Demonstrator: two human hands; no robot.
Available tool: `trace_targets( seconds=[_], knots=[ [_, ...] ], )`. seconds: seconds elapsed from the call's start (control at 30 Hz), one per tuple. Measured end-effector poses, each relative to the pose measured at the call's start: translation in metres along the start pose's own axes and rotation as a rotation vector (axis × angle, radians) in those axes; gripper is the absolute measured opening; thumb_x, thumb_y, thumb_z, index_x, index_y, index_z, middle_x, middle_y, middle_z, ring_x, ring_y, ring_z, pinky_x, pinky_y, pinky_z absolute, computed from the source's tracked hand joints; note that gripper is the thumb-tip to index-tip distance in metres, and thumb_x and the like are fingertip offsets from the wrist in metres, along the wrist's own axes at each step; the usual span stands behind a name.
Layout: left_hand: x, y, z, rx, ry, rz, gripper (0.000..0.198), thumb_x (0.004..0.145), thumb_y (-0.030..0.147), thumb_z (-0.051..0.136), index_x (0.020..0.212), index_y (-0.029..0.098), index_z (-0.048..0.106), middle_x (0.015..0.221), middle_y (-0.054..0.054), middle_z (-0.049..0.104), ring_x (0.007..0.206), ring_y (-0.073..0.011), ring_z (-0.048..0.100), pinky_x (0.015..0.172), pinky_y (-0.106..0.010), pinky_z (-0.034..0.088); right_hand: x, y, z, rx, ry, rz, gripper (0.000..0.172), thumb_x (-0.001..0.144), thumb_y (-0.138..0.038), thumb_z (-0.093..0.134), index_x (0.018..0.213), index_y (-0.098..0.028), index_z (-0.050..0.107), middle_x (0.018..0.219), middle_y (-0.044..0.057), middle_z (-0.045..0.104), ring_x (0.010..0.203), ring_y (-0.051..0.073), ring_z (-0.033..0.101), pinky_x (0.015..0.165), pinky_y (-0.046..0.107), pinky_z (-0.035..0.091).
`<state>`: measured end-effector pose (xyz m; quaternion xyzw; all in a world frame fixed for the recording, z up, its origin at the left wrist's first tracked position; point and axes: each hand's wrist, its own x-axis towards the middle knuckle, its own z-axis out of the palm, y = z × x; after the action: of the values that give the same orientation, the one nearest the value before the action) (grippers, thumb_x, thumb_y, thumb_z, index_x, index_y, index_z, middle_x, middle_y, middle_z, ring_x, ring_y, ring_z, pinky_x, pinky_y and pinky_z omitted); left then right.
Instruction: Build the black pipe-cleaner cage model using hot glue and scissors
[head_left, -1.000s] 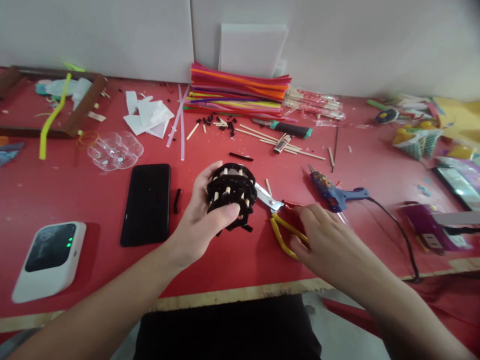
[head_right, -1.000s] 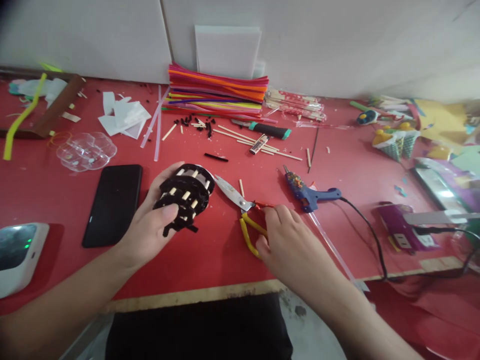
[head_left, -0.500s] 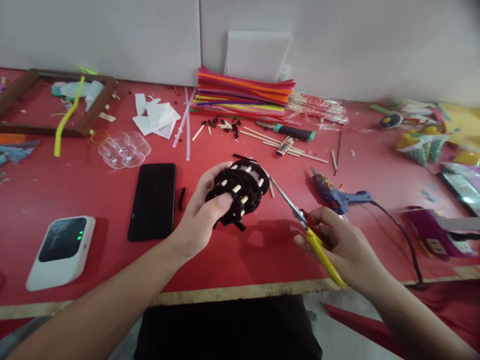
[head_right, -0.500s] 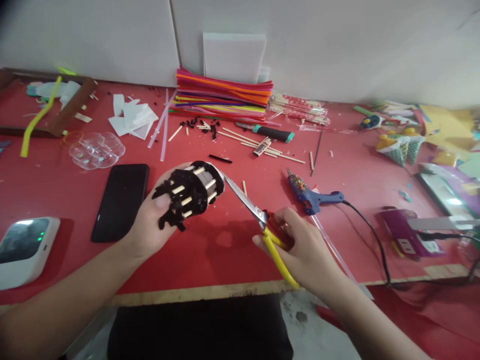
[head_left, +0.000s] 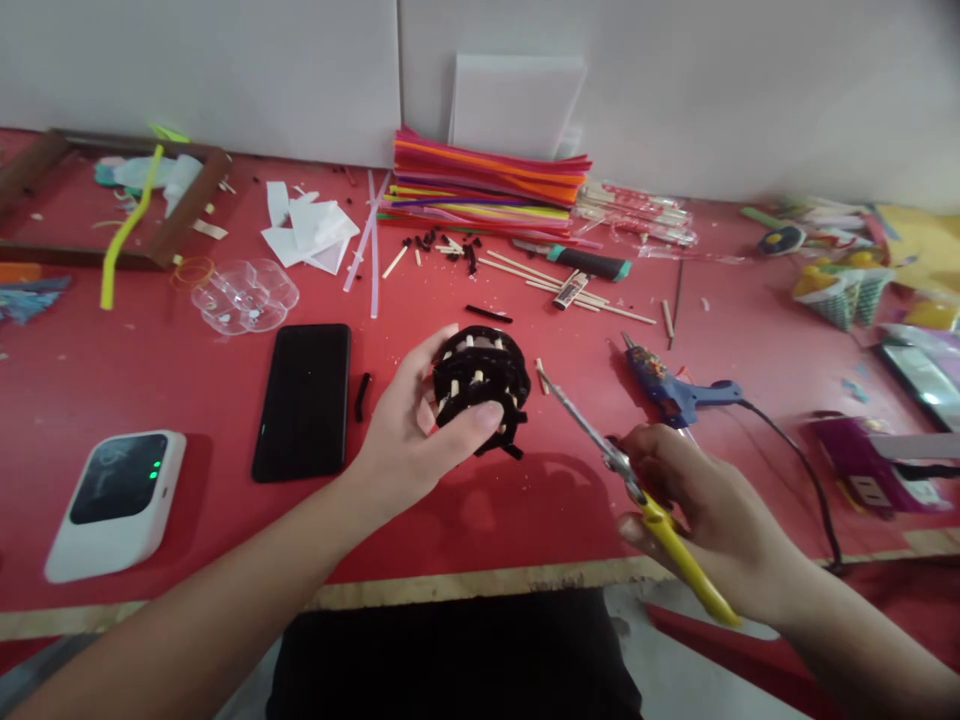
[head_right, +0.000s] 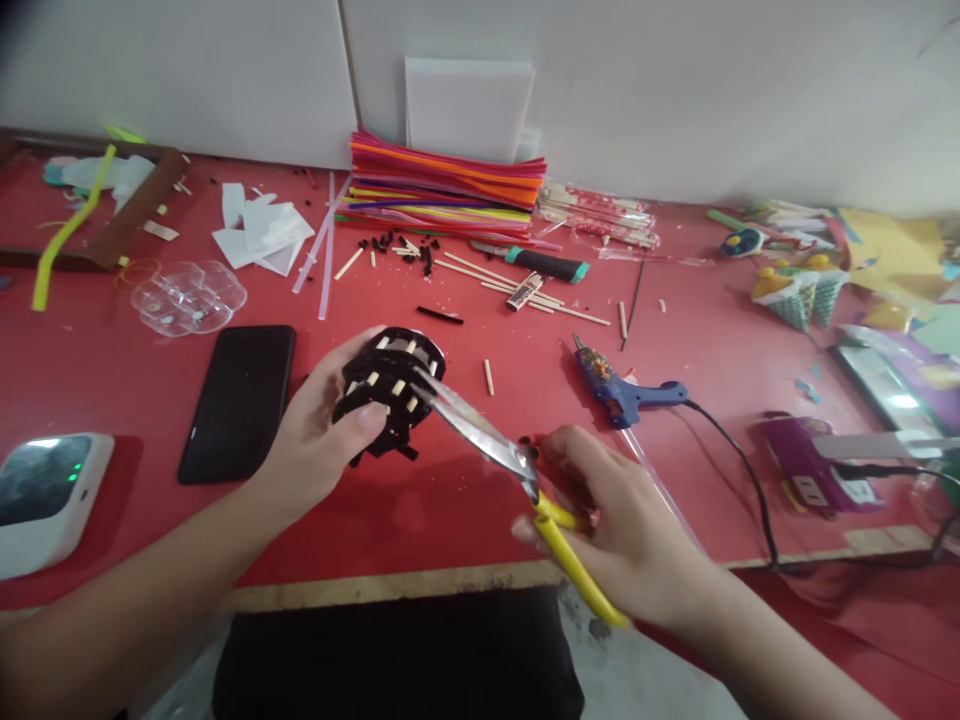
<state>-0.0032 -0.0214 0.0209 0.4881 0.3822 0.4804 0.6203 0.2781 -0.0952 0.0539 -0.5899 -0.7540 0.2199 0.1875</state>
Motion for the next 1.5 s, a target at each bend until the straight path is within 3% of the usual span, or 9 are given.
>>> trace_targets(
  seconds=[0.1,0.23,0.53,0.87,0.97,1.1,1.23,1.37,1.5],
  knots=[
    [-0.001,-0.001,0.000,0.047,0.030,0.002,0.084,0.075,0.053,0.090,0.145,0.024,0.053,0.142,-0.013,0.064,0.128,-0.0328,0.068,0.110,-0.049,0.059,0.001,-0.002,-0.006,-0.012,-0.060,-0.103,0.034,0.086,-0.044,0.078,0.096,-0.025,0.053,0.069,-0.006,0.052,0.054,0.012,0.043,0.048,0.027,0.040],
    [-0.003,-0.005,0.000,0.108,0.009,-0.022,0.091,0.073,0.049,0.092,0.150,0.024,0.051,0.144,-0.015,0.059,0.130,-0.0337,0.065,0.110,-0.049,0.057,0.003,-0.005,-0.012,-0.112,-0.033,-0.148,0.031,0.087,-0.032,0.079,0.100,-0.027,0.051,0.072,-0.004,0.056,0.053,0.012,0.044,0.048,0.027,0.042],
    [-0.005,-0.014,0.001,0.122,-0.011,-0.010,0.096,0.071,0.045,0.092,0.154,0.027,0.049,0.145,-0.014,0.054,0.137,-0.0345,0.058,0.116,-0.051,0.053,0.004,-0.002,-0.014,-0.309,0.062,-0.184,0.038,0.092,-0.056,0.074,0.102,-0.027,0.050,0.066,-0.004,0.056,0.046,0.013,0.043,0.047,0.030,0.038],
    [-0.005,-0.015,0.000,0.138,0.003,-0.046,0.097,0.069,0.047,0.094,0.153,0.028,0.050,0.148,-0.014,0.051,0.139,-0.0349,0.056,0.117,-0.053,0.052,0.007,-0.006,-0.014,-0.436,0.103,-0.168,0.046,0.097,-0.072,0.058,0.101,-0.026,0.052,0.084,0.007,0.069,0.066,0.020,0.065,0.057,0.032,0.045],
    [-0.005,-0.016,0.000,0.126,-0.002,-0.043,0.094,0.071,0.046,0.093,0.152,0.029,0.050,0.149,-0.014,0.051,0.140,-0.0340,0.056,0.117,-0.051,0.053,0.007,-0.005,-0.014,-0.449,0.095,-0.173,0.050,0.094,-0.075,0.060,0.100,-0.026,0.054,0.074,0.004,0.066,0.059,0.020,0.062,0.054,0.033,0.042],
    [-0.005,-0.014,0.001,0.128,-0.001,-0.085,0.099,0.068,0.051,0.093,0.152,0.026,0.049,0.149,-0.015,0.048,0.140,-0.0354,0.056,0.115,-0.050,0.054,0.011,-0.008,-0.016,-0.509,0.111,-0.295,0.031,0.101,-0.056,0.061,0.099,-0.026,0.053,0.061,-0.003,0.056,0.045,0.016,0.053,0.047,0.030,0.037],
    [-0.005,-0.011,0.003,0.147,-0.010,-0.131,0.102,0.067,0.052,0.091,0.154,0.024,0.046,0.149,-0.017,0.052,0.140,-0.0370,0.057,0.115,-0.055,0.053,0.018,-0.016,-0.016,-0.587,0.115,-0.386,0.014,0.103,-0.035,0.052,0.094,-0.025,0.049,0.063,-0.002,0.060,0.044,0.015,0.054,0.045,0.028,0.038],
    [-0.004,-0.008,0.004,0.154,-0.022,-0.164,0.103,0.067,0.049,0.089,0.155,0.022,0.044,0.150,-0.019,0.054,0.140,-0.0373,0.057,0.117,-0.057,0.052,0.025,-0.021,-0.014,-0.595,0.143,-0.428,0.013,0.099,-0.020,0.042,0.088,-0.026,0.045,0.060,-0.003,0.060,0.042,0.013,0.053,0.044,0.026,0.037],
    [-0.003,-0.008,0.005,0.161,-0.008,-0.202,0.104,0.067,0.053,0.089,0.155,0.022,0.044,0.152,-0.020,0.054,0.140,-0.0392,0.058,0.118,-0.061,0.049,0.028,-0.013,-0.014,-0.592,0.037,-0.447,0.014,0.094,-0.018,0.041,0.084,-0.028,0.042,0.056,-0.005,0.054,0.041,0.014,0.052,0.044,0.027,0.036]
  ],
)
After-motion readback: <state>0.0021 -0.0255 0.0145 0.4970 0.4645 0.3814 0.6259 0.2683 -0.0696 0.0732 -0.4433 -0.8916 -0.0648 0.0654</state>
